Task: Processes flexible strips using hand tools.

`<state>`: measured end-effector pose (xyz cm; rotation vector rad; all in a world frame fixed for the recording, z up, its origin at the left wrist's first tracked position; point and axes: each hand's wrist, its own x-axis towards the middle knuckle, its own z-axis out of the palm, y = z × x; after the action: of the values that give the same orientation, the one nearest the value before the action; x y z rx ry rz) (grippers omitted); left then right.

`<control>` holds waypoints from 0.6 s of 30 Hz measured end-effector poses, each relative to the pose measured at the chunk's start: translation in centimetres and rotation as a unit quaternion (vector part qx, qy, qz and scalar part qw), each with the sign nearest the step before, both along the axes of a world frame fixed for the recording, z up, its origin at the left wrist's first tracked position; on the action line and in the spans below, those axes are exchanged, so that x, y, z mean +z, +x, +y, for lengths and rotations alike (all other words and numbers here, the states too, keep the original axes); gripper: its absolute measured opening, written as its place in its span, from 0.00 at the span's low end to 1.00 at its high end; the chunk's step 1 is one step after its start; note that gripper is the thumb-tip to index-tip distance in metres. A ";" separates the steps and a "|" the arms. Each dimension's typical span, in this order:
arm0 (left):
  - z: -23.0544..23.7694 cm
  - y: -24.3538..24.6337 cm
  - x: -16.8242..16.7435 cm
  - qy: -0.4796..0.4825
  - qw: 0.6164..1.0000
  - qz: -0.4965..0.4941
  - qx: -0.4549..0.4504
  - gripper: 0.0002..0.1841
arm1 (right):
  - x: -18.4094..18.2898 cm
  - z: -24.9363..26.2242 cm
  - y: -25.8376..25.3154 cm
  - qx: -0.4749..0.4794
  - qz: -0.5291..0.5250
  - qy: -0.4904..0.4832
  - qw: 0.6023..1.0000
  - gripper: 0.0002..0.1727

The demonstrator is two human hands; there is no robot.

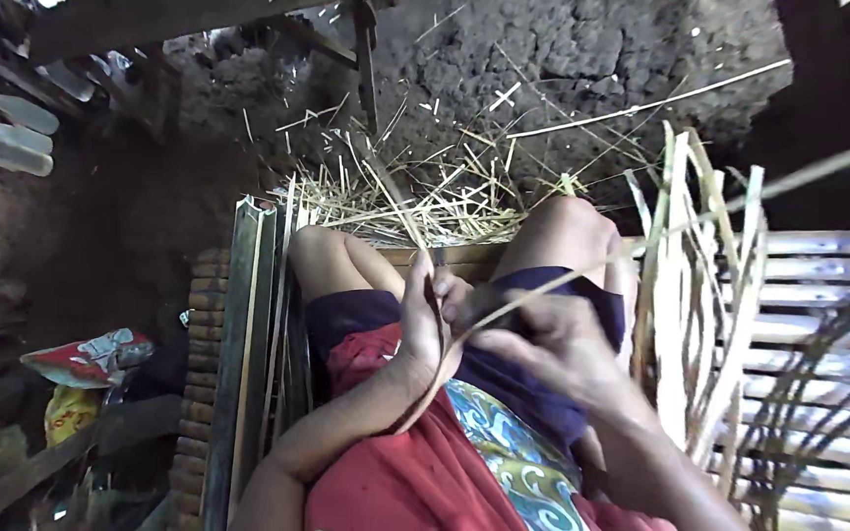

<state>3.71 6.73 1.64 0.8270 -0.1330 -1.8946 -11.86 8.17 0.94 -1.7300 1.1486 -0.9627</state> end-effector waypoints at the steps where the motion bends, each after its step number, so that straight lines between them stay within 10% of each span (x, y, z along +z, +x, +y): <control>1: 0.0 -0.3 0.1 0.024 0.999 0.005 0.032 0.35 | -0.5 0.3 0.8 0.031 -0.006 0.001 0.999 0.25; 8: -3.6 2.5 -2.3 0.122 0.968 -0.080 0.207 0.34 | 0.9 3.2 -1.6 0.071 -0.124 0.058 0.988 0.19; 14: -0.5 1.3 -2.0 -0.083 0.976 -0.015 -0.201 0.30 | -0.8 0.1 -2.4 -0.087 -0.062 0.019 0.994 0.14; 18: -0.6 0.1 -1.2 -0.019 0.988 -0.031 -0.147 0.31 | -1.2 0.6 0.3 -0.001 -0.021 -0.037 0.999 0.22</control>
<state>3.81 6.17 0.44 0.8769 -0.3455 -2.1347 -11.60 8.79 -0.22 -1.7574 1.1005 -1.0501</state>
